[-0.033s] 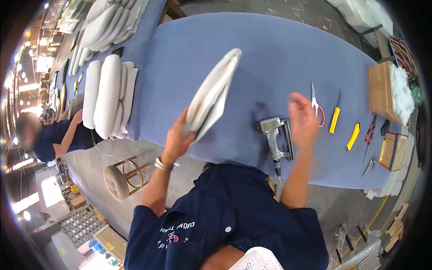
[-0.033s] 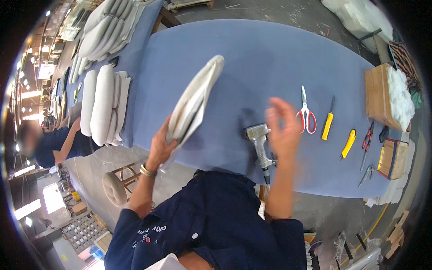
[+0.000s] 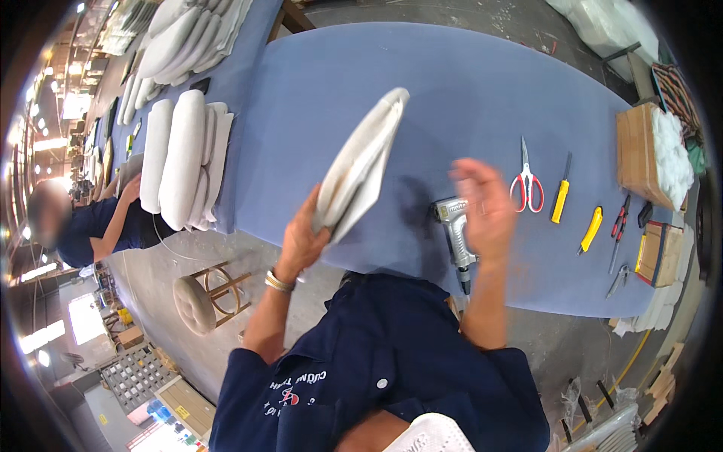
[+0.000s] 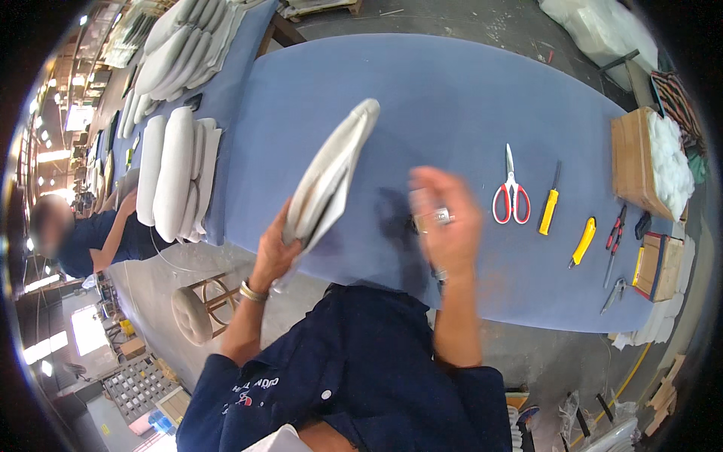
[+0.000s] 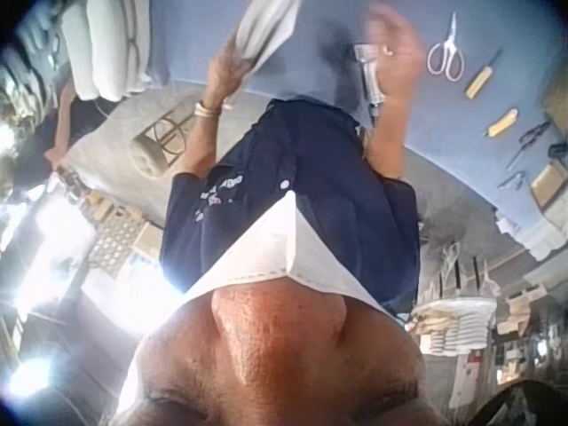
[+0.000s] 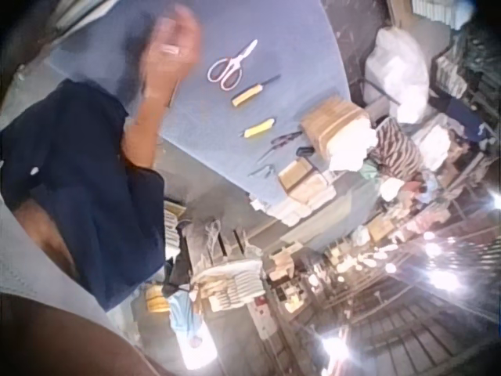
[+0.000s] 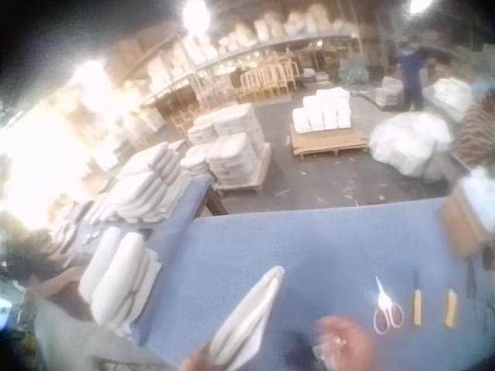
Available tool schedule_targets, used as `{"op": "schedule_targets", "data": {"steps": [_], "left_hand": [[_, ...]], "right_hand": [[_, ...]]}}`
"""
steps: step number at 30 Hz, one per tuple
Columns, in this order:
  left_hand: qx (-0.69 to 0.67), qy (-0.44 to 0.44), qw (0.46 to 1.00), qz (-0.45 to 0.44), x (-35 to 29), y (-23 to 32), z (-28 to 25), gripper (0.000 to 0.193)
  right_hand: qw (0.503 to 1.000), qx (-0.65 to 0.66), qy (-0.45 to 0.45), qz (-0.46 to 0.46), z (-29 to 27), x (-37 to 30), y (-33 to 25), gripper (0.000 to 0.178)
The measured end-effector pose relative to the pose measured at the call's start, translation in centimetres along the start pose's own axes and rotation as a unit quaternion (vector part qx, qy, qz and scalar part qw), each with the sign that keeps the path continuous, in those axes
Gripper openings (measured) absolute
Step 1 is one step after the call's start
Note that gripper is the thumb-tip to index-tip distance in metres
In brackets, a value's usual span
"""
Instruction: The person staples fabric onto cushion cores using a pneumatic staple gun, trims excess fabric with scissors, and smooths the cover. They retrieve staples from a locker and continue attaching fabric to multiple cushions on a workbench.
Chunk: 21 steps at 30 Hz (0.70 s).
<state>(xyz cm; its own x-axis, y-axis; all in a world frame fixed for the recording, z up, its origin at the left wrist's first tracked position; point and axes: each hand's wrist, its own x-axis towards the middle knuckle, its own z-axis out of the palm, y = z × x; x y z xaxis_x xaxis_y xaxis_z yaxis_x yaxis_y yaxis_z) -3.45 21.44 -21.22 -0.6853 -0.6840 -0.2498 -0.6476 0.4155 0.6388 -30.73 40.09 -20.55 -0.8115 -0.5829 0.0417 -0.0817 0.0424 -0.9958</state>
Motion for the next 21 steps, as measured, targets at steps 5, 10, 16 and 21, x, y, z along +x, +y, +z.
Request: {"op": "schedule_targets", "data": {"steps": [5, 10, 16, 21], "left_hand": [[0.016, 0.033, 0.999, 0.037, -4.8, 0.4, 3.1, 0.081], [-0.069, -0.006, 0.997, -0.021, -10.5, 0.7, 2.9, 0.078], [-0.066, 0.018, 0.997, 0.027, -14.5, -0.5, 5.5, 0.079], [-0.078, -0.018, 0.994, 0.079, -14.7, -1.2, 5.1, 0.071]], "right_hand": [[0.953, -0.04, -0.284, -0.093, 9.3, -3.3, -1.5, 0.026], [0.956, -0.016, -0.264, 0.13, 7.8, -5.3, 0.9, 0.025], [0.962, -0.033, -0.193, 0.188, 6.4, -7.2, 1.8, 0.029], [0.98, -0.086, -0.085, 0.157, 5.5, -6.6, 3.5, 0.033]]}}
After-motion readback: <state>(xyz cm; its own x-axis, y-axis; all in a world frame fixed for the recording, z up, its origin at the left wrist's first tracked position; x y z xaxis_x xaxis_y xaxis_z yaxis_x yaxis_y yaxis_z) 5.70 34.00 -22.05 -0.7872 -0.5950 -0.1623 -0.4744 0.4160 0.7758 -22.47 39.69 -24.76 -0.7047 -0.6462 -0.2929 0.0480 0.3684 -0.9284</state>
